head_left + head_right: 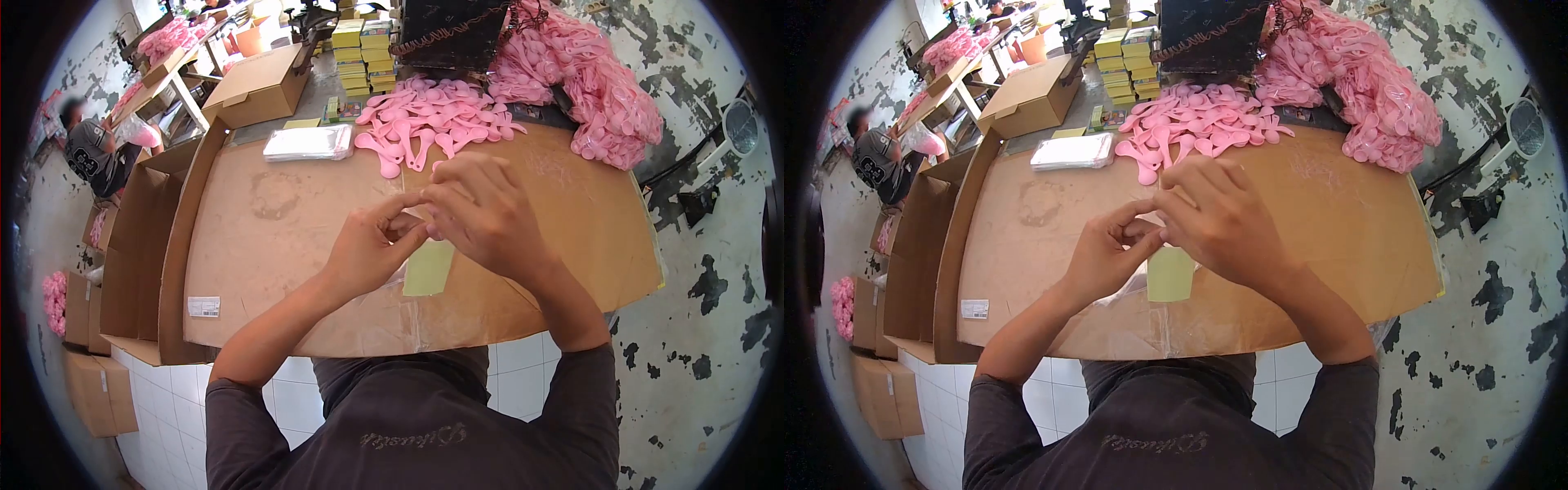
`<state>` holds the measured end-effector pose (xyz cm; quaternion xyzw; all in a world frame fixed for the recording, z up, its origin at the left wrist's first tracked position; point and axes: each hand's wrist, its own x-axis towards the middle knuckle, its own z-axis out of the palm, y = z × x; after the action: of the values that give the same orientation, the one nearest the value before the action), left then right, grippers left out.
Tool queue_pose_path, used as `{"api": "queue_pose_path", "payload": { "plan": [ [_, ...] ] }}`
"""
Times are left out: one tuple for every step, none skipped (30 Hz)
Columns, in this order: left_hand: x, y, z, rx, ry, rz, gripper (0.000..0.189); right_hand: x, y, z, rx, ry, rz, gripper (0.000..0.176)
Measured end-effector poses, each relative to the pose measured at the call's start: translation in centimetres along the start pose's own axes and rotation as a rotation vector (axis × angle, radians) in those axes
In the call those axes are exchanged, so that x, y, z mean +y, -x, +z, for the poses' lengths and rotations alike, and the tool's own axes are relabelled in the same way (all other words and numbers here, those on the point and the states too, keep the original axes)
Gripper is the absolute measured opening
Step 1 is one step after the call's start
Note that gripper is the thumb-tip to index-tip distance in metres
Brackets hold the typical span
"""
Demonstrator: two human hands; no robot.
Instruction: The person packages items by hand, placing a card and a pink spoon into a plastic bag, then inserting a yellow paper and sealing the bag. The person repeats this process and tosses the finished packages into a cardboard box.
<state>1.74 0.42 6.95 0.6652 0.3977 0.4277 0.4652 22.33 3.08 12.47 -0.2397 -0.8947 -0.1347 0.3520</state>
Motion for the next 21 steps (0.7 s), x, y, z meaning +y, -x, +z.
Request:
{"api": "queue_pose_path", "payload": {
  "plan": [
    [0.2, 0.1, 0.2, 0.004, -0.085, 0.017, 0.034, -0.1, 0.0, 0.5, 0.000, 0.041, -0.026, 0.024],
    [0.5, 0.3, 0.3, 0.010, -0.170, 0.035, 0.035, -0.1, 0.1, 0.9, 0.001, 0.082, -0.053, 0.025],
    [0.7, 0.4, 0.4, 0.016, -0.256, 0.053, 0.036, -0.1, 0.2, 1.3, -0.008, 0.101, -0.064, 0.025],
    [0.5, 0.5, 0.5, 0.009, -0.321, 0.082, 0.037, 0.0, 0.3, 1.6, -0.018, 0.120, -0.075, 0.024],
    [0.2, 0.6, 0.6, 0.003, -0.385, 0.110, 0.039, 0.1, 0.4, 1.9, -0.028, 0.138, -0.088, 0.024],
    [0.0, 0.6, 0.6, -0.004, -0.448, 0.139, 0.041, 0.3, 0.5, 2.2, -0.037, 0.119, -0.066, 0.023],
    [0.1, 0.7, 0.6, -0.009, -0.455, 0.133, 0.040, 0.6, 0.6, 2.4, -0.046, 0.101, -0.043, 0.021],
    [0.3, 0.8, 0.6, -0.016, -0.464, 0.128, 0.039, 0.9, 0.7, 2.6, -0.054, 0.082, -0.017, 0.019],
    [0.5, 0.9, 0.4, -0.024, -0.474, 0.122, 0.038, 1.6, 0.7, 2.5, -0.021, 0.033, 0.068, 0.016],
    [0.6, 0.9, 0.1, -0.034, -0.394, 0.066, 0.037, 2.7, 0.9, 2.2, 0.011, -0.017, 0.151, 0.012],
    [0.7, 0.8, -0.2, -0.042, -0.313, 0.010, 0.036, 3.9, 1.3, 1.6, 0.041, -0.067, 0.231, 0.009],
    [0.6, 0.8, -0.6, -0.050, -0.230, -0.046, 0.036, 4.9, 1.8, 0.4, -0.078, -0.393, 0.437, 0.006],
    [-0.1, 0.8, -1.1, -0.043, -0.114, -0.076, 0.035, 6.2, 2.7, -1.1, -0.202, -0.721, 0.640, 0.007],
    [-1.3, 0.6, -1.7, -0.038, 0.001, -0.105, 0.035, 8.6, 4.4, -2.3, -0.279, -1.064, 0.714, 0.008],
    [-2.0, 0.5, -2.2, -0.034, 0.117, -0.134, 0.034, 11.4, 6.4, -3.0, -0.354, -1.408, 0.779, 0.009],
    [-2.0, 0.4, -2.5, -0.023, 0.160, -0.134, 0.034, 15.3, 8.5, -2.9, -0.321, -1.441, 0.806, 0.009],
    [-2.0, 0.4, -2.8, -0.013, 0.206, -0.133, 0.034, 16.9, 9.9, -2.3, -0.293, -1.298, 0.819, 0.014],
    [-2.1, 0.4, -2.8, -0.002, 0.252, -0.133, 0.034, 18.5, 11.3, -1.8, -0.271, -1.153, 0.837, 0.020],
    [-2.4, 0.4, -2.7, 0.003, 0.261, -0.121, 0.034, 18.9, 12.3, -1.3, -0.250, -0.835, 0.822, 0.025],
    [-2.8, 0.3, -2.6, 0.007, 0.269, -0.109, 0.033, 19.1, 13.3, -0.8, -0.225, -0.519, 0.794, 0.031],
    [-3.0, 0.3, -2.5, 0.010, 0.275, -0.098, 0.033, 19.0, 14.1, -0.4, -0.195, -0.207, 0.756, 0.036]
  ]
}}
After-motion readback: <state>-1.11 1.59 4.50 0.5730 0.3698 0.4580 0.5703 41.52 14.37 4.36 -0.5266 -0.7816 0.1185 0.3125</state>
